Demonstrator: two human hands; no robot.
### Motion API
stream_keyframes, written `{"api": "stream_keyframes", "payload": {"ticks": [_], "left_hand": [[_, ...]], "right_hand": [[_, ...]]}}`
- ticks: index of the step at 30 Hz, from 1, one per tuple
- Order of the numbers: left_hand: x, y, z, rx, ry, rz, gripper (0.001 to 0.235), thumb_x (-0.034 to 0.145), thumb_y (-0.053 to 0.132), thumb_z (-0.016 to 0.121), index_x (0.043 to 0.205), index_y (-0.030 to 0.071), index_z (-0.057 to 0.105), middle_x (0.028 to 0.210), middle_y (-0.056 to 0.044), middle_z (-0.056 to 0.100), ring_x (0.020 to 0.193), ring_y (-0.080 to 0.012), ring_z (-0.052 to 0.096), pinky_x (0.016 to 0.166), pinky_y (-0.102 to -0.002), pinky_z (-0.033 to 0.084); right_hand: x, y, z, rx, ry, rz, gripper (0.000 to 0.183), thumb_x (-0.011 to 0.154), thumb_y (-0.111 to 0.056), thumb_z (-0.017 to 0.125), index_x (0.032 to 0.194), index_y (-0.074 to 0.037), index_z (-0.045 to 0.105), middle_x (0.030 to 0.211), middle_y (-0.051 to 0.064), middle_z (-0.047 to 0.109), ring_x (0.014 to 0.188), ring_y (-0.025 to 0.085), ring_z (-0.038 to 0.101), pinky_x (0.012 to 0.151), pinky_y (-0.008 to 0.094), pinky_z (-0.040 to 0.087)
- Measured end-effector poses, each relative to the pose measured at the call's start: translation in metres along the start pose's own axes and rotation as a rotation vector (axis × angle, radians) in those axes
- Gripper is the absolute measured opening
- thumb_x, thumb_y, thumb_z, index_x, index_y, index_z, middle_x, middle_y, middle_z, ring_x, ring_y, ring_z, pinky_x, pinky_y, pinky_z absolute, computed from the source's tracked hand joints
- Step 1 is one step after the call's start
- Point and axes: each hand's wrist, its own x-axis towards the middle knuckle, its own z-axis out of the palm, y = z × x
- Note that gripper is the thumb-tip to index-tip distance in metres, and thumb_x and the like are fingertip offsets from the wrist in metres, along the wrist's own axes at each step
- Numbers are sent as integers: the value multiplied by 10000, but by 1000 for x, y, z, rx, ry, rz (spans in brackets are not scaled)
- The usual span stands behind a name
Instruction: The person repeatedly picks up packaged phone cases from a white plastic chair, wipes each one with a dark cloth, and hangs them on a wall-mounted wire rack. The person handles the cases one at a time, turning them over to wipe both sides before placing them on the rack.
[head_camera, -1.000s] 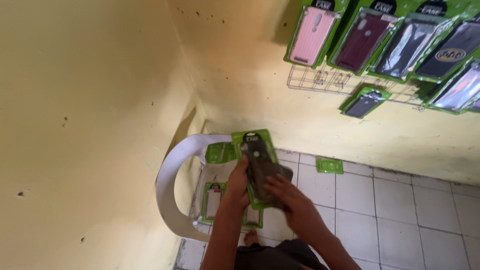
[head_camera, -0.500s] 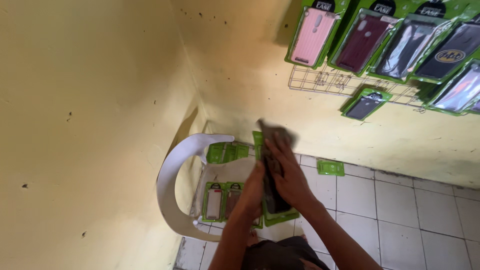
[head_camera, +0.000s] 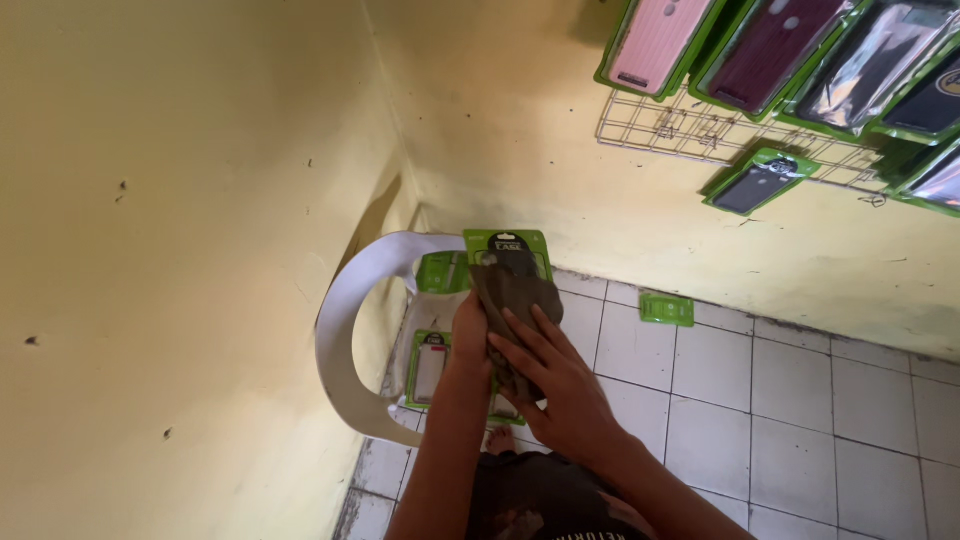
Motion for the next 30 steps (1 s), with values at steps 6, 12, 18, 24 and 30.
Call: {"api": "stream_keyframes", "payload": {"ticks": [6, 12, 18, 24, 30], "left_hand": [[-24, -3, 25, -176, -120, 19, 659, 1081, 548, 414, 1519, 55, 440, 1341, -172, 561, 1164, -285, 574, 989, -424, 508], [-28, 1, 48, 273, 98, 216, 631, 979, 218, 612, 1516, 99, 302, 1469, -101, 508, 1297, -245, 554, 1054, -385, 491], [-42, 5, 47, 159, 236, 339, 545, 1008, 147, 522, 1528, 82, 373, 1424, -136, 558, 1232, -262, 598, 975, -398, 546], [-44, 33, 18, 180, 225, 481, 498, 1051, 140, 467, 1534, 59, 373, 1423, -156, 552, 1226, -267, 608, 981, -396, 572], [-48, 5, 10, 288, 164, 189, 517, 1069, 216, 405, 1557, 49, 385, 1470, -144, 571, 1266, -239, 613, 1017, -330, 543]], "right_hand": [[4, 9, -7, 267, 126, 106, 789, 721, -165, 848, 1441, -69, 540, 1482, 138, 553, 1262, 318, 609, 972, 398, 548], [-1, 47, 0, 816, 448, 571, 513, 953, -119, 696, 1444, -35, 572, 1289, 134, 700, 1156, 209, 684, 944, 341, 584], [0, 79, 10, 1439, 450, 936, 496, 971, -182, 616, 1414, 2, 491, 1230, 90, 661, 1127, 228, 647, 927, 393, 571], [-6, 90, -17, 1018, 454, 642, 448, 1059, -229, 525, 1435, 14, 531, 1386, 146, 632, 1260, 224, 615, 1077, 370, 498], [28, 55, 3, 195, 250, 67, 541, 888, -91, 680, 1417, -158, 588, 1592, 159, 411, 1339, 344, 508, 1047, 464, 455]]}}
